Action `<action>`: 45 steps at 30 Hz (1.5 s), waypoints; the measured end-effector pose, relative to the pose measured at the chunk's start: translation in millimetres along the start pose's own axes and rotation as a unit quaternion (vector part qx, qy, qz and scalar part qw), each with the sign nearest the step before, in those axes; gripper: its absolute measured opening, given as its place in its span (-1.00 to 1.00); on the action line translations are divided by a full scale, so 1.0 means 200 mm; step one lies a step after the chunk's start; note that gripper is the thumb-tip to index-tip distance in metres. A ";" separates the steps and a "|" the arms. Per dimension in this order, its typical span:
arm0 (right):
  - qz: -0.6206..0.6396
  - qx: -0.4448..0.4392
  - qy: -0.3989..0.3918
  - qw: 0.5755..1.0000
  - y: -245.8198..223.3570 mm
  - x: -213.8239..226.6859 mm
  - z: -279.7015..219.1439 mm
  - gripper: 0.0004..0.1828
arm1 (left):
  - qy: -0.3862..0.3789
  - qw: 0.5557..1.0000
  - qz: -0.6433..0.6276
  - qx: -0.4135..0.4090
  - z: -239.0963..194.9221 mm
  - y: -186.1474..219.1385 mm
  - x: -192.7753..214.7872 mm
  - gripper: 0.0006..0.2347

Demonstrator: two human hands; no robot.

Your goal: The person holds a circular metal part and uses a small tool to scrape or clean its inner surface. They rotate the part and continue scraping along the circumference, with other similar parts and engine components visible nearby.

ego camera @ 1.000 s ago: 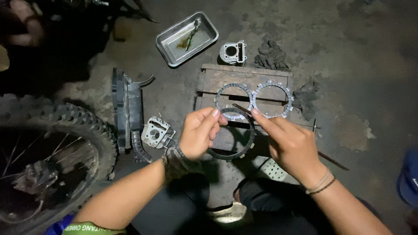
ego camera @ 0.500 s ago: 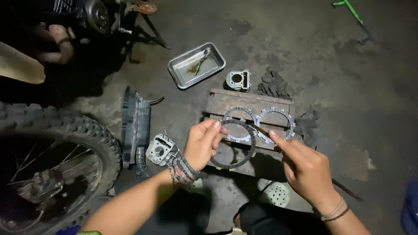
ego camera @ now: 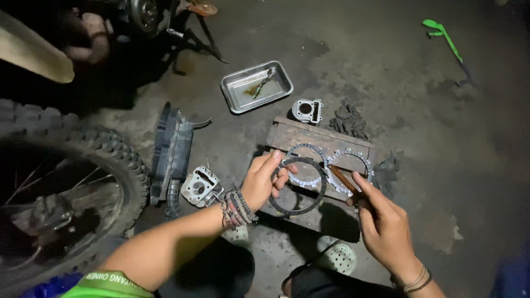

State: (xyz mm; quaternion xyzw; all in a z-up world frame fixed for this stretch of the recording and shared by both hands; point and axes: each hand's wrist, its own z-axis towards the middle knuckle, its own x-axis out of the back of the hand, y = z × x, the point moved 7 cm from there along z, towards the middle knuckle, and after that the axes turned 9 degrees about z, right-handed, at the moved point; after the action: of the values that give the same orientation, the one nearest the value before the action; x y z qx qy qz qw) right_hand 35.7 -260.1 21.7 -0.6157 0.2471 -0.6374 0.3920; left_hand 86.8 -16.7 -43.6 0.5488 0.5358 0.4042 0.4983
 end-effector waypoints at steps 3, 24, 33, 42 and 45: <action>0.016 0.000 0.000 1.000 0.03 -0.01 0.00 -0.36 | -0.051 0.998 0.031 0.014 -0.01 0.06 -0.02 -0.48; 0.277 -0.158 -0.132 0.938 0.19 -0.32 -0.01 -0.76 | -0.311 0.917 0.192 0.159 -0.09 -0.04 -0.20 -0.27; 0.339 -0.176 -0.034 0.923 0.24 -0.18 0.06 -0.78 | -0.232 0.968 0.094 0.029 0.11 -0.35 -0.09 -0.58; 0.306 -0.190 -0.060 0.931 0.25 -0.20 0.05 -0.72 | -0.239 0.946 0.217 -0.029 -0.05 0.01 -0.15 -0.75; 0.316 -0.187 -0.038 0.929 0.25 -0.18 0.05 -0.74 | -0.232 0.950 0.207 -0.032 -0.02 -0.06 -0.13 -0.76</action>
State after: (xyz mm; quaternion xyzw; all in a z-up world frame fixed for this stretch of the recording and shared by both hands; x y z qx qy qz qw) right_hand 53.1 -259.1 -38.6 -0.5916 0.5283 -0.3985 0.4606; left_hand 77.8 -42.7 -51.3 0.7104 0.2666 0.3766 0.5316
